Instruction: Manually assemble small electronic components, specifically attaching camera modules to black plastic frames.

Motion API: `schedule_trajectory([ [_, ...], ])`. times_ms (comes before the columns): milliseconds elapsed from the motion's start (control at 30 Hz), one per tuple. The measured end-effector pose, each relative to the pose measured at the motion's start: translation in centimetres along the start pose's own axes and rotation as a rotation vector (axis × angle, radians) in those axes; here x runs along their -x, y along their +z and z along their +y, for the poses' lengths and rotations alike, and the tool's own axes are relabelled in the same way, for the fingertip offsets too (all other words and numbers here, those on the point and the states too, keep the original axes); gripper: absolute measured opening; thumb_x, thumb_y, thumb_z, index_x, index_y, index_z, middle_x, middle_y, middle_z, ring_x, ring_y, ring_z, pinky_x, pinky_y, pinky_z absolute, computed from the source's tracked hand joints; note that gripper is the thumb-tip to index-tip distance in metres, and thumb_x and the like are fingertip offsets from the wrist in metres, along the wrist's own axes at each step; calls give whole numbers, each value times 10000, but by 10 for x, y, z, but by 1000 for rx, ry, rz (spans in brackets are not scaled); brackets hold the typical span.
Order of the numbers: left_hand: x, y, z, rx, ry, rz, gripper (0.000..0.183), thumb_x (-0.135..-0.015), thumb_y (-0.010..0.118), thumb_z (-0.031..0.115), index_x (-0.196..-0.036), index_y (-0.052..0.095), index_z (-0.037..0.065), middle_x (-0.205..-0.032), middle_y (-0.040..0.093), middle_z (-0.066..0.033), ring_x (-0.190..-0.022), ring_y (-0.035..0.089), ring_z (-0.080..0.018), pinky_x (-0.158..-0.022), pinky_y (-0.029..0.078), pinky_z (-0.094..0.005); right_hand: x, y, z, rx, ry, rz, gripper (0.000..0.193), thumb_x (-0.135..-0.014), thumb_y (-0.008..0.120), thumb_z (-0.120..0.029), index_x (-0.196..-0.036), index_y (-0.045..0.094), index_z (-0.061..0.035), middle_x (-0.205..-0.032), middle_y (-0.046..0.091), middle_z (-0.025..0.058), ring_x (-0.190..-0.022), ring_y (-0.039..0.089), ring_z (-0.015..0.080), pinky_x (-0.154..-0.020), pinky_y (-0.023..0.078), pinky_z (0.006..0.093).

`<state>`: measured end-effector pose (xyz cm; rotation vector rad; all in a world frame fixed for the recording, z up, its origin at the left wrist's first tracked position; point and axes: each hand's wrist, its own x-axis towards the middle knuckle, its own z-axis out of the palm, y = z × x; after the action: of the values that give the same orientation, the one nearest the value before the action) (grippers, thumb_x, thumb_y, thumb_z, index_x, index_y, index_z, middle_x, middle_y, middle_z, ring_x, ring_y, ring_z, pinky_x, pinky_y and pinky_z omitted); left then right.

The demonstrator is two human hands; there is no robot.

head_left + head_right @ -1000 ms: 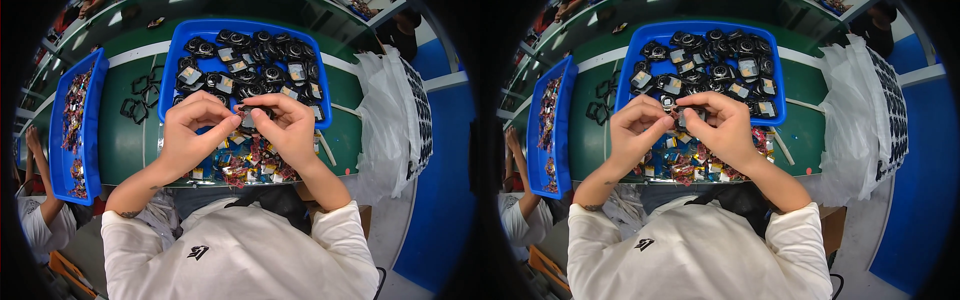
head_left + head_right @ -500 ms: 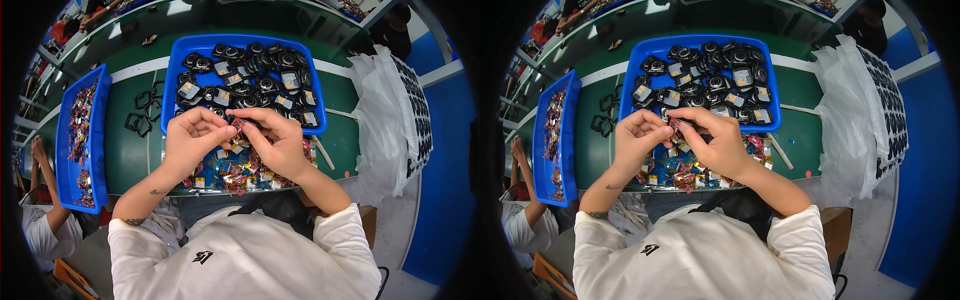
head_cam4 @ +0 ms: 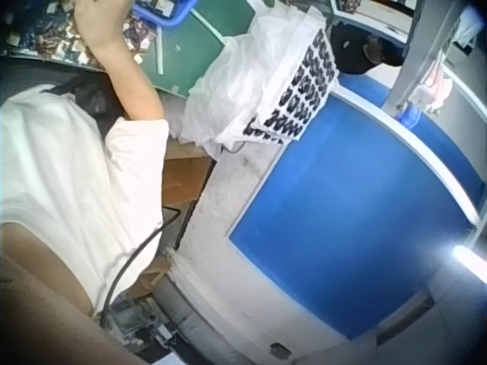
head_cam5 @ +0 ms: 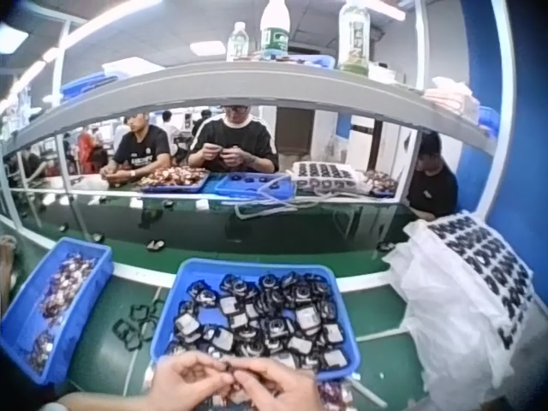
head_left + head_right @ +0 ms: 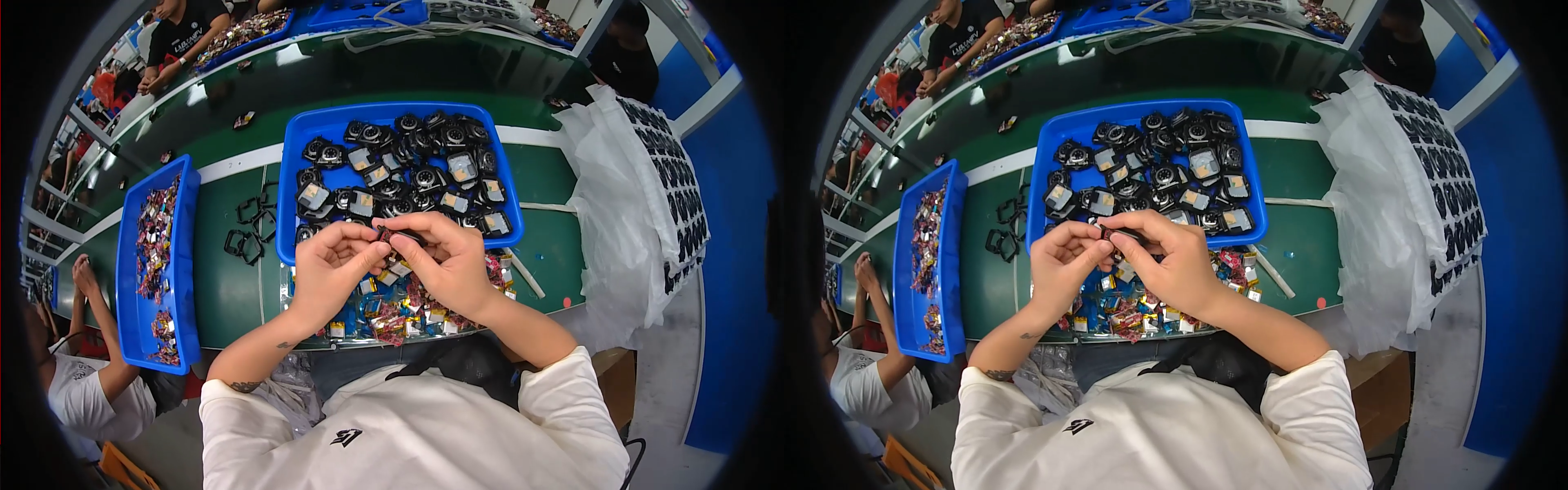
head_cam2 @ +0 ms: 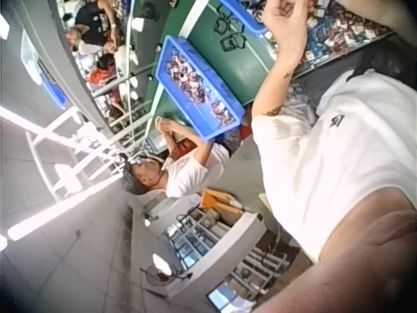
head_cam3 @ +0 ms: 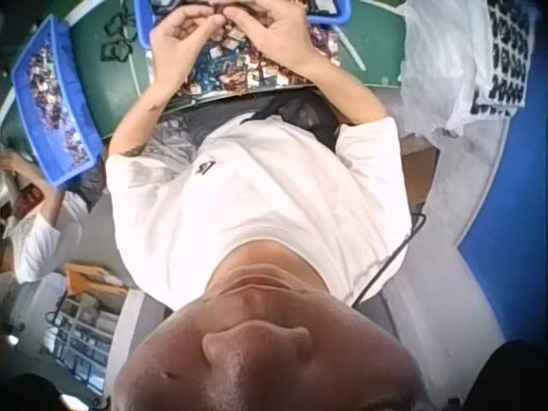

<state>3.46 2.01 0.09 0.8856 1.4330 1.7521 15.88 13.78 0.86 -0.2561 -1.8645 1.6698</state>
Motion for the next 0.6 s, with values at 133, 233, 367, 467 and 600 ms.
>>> schedule_trajectory([
  [133,-10,3,12,-223,31,-83,152,-832,658,58,-933,610,-45,-781,642,-53,-684,592,-70,-604,486,-200,-1,-9,-3,80,-60,-53,254,-887,557,-55,-1137,564,-5,-1051,640,125,-881,642,140,-675,537,237],
  [233,-47,0,30,-407,174,-70,173,-823,680,153,-834,663,-18,-753,641,-34,-665,556,-45,-573,440,-194,-2,-11,-5,4,-122,30,515,-888,533,-65,-1342,295,-14,-1369,379,159,-1112,533,231,-731,525,279],
  [367,-153,-6,48,-724,331,81,297,-819,659,329,-793,712,38,-678,655,-56,-619,574,-91,-571,442,-244,-3,-15,-2,26,-129,134,464,-858,556,-56,-1281,370,-16,-1322,391,149,-1112,519,228,-764,494,288],
  [467,-241,-27,28,-1098,118,145,349,-739,694,428,-757,723,80,-707,662,-108,-663,641,-213,-636,489,-322,-6,-12,-4,48,-122,115,387,-841,553,-37,-1212,446,-11,-1257,453,141,-1060,538,214,-769,471,291],
  [600,-309,-50,-17,-1370,-120,216,414,-668,744,426,-874,707,69,-913,669,-167,-891,644,-318,-771,513,-385,-10,-11,0,383,-289,49,262,-797,595,-46,-1052,543,-16,-1069,574,132,-961,556,276,-801,444,338],
])
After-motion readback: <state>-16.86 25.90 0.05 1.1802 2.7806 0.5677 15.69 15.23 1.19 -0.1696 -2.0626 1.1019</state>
